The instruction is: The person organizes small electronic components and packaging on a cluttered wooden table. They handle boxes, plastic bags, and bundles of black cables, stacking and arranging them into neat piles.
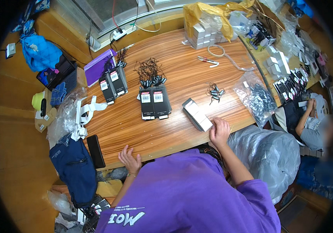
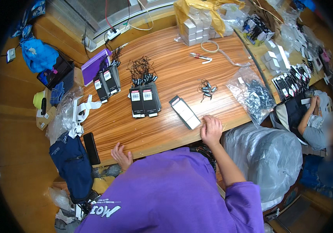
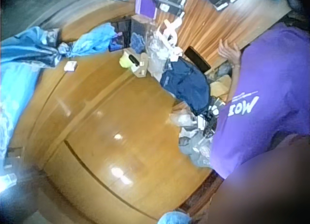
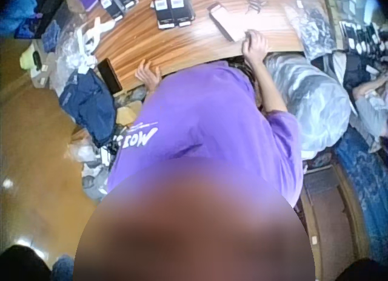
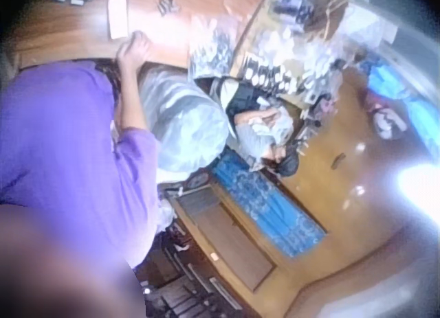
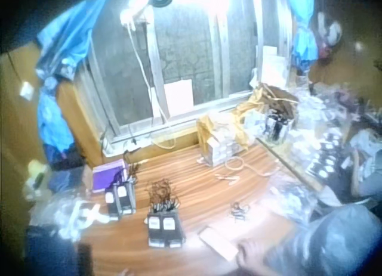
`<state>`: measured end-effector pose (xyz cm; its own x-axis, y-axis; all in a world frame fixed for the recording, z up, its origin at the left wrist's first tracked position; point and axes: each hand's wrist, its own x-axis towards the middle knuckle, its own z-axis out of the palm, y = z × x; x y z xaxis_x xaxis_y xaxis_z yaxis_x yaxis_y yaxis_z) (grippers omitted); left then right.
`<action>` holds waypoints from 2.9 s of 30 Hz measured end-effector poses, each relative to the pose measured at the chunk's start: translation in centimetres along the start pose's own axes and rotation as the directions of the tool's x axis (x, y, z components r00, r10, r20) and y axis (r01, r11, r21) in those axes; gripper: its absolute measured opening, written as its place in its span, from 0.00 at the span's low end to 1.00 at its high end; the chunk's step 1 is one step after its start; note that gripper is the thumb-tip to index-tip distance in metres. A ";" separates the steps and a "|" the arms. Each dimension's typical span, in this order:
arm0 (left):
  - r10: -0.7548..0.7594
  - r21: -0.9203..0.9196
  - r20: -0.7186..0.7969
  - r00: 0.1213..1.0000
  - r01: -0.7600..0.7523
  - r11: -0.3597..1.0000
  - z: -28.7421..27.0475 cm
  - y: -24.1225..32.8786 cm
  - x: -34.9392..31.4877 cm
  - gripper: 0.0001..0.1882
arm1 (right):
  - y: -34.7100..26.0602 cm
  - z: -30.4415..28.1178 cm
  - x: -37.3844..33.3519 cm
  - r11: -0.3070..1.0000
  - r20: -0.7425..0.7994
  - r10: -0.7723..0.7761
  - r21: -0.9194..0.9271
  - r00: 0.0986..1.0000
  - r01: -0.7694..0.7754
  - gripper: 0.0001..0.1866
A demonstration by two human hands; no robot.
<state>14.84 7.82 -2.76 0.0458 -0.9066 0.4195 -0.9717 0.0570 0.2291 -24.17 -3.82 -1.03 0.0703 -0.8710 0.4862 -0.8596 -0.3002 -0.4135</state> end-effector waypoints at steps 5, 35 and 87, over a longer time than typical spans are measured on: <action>-0.001 -0.030 0.044 0.999 0.002 1.000 -0.1 0.0 0.1 0.24 | -0.3 -0.5 -0.2 0.996 -0.019 0.060 0.063 0.998 -0.059 0.18; -0.451 0.212 0.816 0.362 0.538 0.816 1.9 9.1 -16.4 0.29 | 26.5 -11.5 -14.8 0.915 0.549 0.359 -0.365 0.755 -0.170 0.09; -0.419 0.299 0.899 0.131 0.516 0.803 2.7 -1.4 -19.4 0.23 | 14.7 -41.0 24.9 0.447 -0.189 0.482 0.893 0.855 -0.054 0.08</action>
<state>14.72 24.22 -13.62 0.2048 -0.5186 -0.8301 -0.8256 -0.5471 0.1381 -55.87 -13.94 36.55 -0.4503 -0.8161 0.3621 0.0643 -0.4341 -0.8985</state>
